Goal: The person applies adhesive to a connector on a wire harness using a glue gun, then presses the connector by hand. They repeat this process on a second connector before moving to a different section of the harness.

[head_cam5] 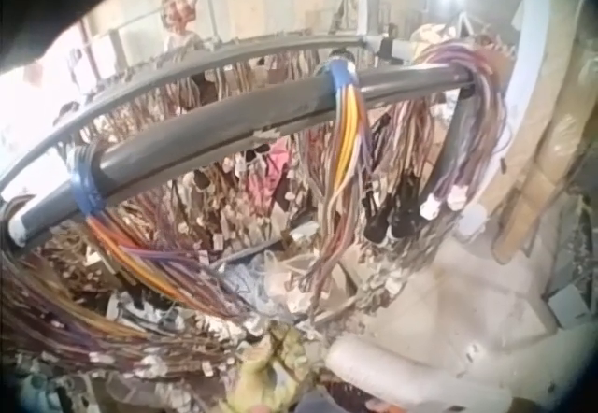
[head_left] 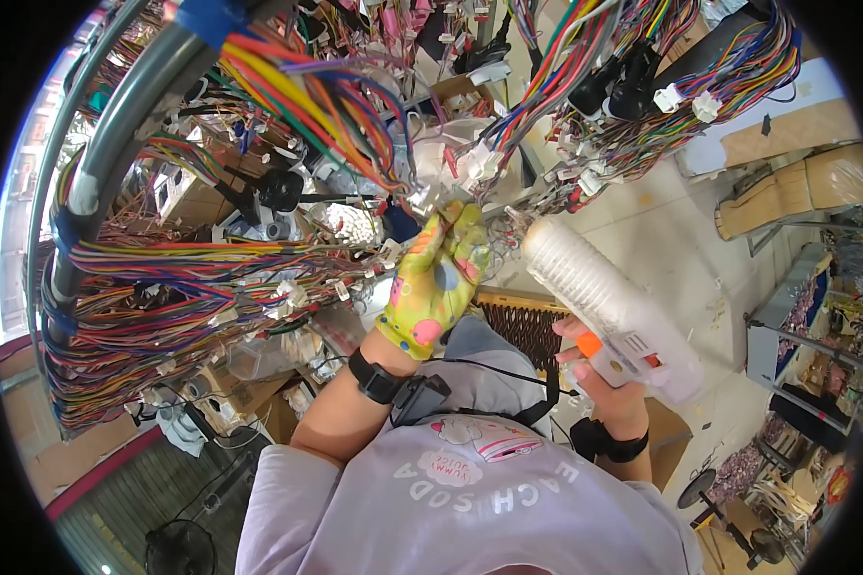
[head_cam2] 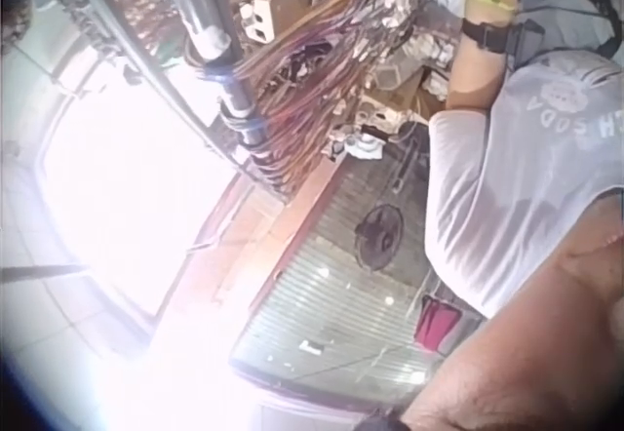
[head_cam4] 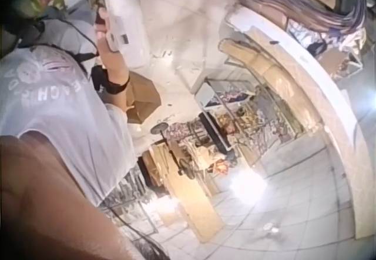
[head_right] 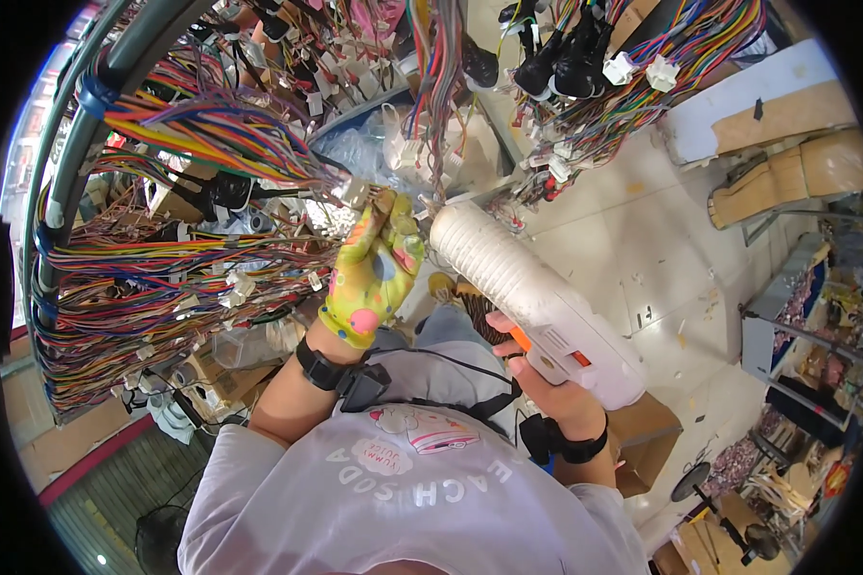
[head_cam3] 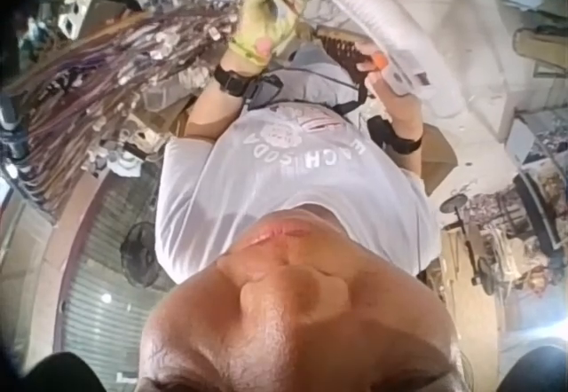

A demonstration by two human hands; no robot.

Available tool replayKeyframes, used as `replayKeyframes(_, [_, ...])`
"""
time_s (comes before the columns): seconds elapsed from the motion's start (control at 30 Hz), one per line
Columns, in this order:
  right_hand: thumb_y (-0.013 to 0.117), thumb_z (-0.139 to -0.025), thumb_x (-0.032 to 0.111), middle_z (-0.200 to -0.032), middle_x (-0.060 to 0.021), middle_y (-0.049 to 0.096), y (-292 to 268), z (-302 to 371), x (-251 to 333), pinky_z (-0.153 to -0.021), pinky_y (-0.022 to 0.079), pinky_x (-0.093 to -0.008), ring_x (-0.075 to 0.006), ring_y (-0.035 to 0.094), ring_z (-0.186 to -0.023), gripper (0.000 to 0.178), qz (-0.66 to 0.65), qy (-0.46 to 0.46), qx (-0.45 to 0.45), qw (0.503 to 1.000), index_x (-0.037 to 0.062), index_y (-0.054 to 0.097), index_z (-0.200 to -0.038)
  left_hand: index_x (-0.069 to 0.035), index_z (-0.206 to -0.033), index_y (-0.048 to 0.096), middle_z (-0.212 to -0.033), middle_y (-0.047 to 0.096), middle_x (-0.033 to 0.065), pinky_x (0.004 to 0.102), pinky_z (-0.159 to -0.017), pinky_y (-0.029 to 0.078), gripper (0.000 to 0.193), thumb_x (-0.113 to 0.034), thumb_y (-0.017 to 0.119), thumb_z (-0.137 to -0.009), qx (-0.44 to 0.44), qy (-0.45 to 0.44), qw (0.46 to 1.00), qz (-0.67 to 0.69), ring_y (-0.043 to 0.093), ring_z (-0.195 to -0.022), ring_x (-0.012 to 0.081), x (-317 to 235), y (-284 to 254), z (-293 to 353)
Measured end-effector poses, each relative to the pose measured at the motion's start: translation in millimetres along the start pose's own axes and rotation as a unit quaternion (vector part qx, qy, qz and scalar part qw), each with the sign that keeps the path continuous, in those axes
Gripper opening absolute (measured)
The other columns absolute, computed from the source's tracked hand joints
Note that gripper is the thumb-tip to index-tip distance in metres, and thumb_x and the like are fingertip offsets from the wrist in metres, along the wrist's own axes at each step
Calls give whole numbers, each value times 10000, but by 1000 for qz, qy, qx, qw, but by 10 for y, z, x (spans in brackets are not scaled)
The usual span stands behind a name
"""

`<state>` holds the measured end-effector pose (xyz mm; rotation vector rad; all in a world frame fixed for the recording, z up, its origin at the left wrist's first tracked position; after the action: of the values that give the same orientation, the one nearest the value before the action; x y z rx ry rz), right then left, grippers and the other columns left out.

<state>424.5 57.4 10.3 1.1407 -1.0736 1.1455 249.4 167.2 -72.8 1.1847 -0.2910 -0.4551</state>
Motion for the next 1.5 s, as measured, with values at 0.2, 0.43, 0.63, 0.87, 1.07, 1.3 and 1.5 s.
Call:
replayKeyframes(0.2, [615,-770,84,-1054,-159,583,-127,12,20,-738,541,-333,-276,569,-1045,358,-23,7,-16,1000,-37,543,-1099,-129,-1220,491,-1246,523,104,309,-840,415,365,-175,583,-870,-7,70,958,-278,538,-1021,207,79,92,-147])
replayKeyframes(0.43, [635,-773,105,-1066,-164,582,-222,3,25,-737,547,-336,-281,567,-1056,372,-34,-7,-16,999,-35,543,-1105,-125,-1315,407,-1283,497,77,287,-838,375,516,-184,598,-840,-13,77,953,-292,519,-996,159,193,350,-264])
replayKeyframes(0.63, [617,-771,89,-1073,-149,585,-195,-41,62,-741,548,-339,-280,565,-1063,364,-44,-5,-18,999,-24,546,-1110,-104,-1331,386,-1259,505,90,309,-834,403,579,-159,621,-805,2,122,958,-259,533,-1026,185,-29,135,-43])
replayKeyframes(0.87, [582,-772,69,-1074,-144,584,-86,-99,35,-746,545,-342,-281,563,-1069,355,-37,20,-4,999,-22,543,-1113,-88,-1302,421,-1226,522,118,319,-837,433,500,-83,575,-826,31,186,941,-281,568,-969,185,-200,303,191])
replayKeyframes(1.07, [626,-770,109,-1061,-143,585,-19,-130,77,-738,548,-340,-275,569,-1046,368,-21,5,16,1000,-25,542,-1103,-28,-1218,520,-1115,597,104,323,-860,460,341,-127,561,-894,-19,168,912,-374,592,-929,168,-163,229,228])
replayKeyframes(1.3, [587,-771,51,-1099,-141,583,-21,-103,78,-759,537,-339,-270,558,-1082,401,-18,-13,34,999,-10,516,-1162,-25,-1245,486,-1103,586,91,317,-835,434,429,-212,597,-874,22,142,940,-309,578,-919,186,-163,301,40])
replayKeyframes(1.5, [648,-769,136,-1060,-150,590,-60,-78,72,-726,550,-342,-277,579,-1031,397,-27,-1,-2,1000,-29,541,-1114,-27,-1271,457,-1128,564,96,321,-865,417,498,-278,602,-866,20,126,941,-313,556,-949,195,-181,318,-12])
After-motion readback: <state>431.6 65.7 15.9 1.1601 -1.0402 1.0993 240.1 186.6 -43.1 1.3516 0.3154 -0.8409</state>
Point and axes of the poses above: each hand's wrist, its own z-axis away from the middle knuckle, its own y-axis out of the palm, x = y × z, the point moved 7 cm from there along -z, towards the middle knuckle
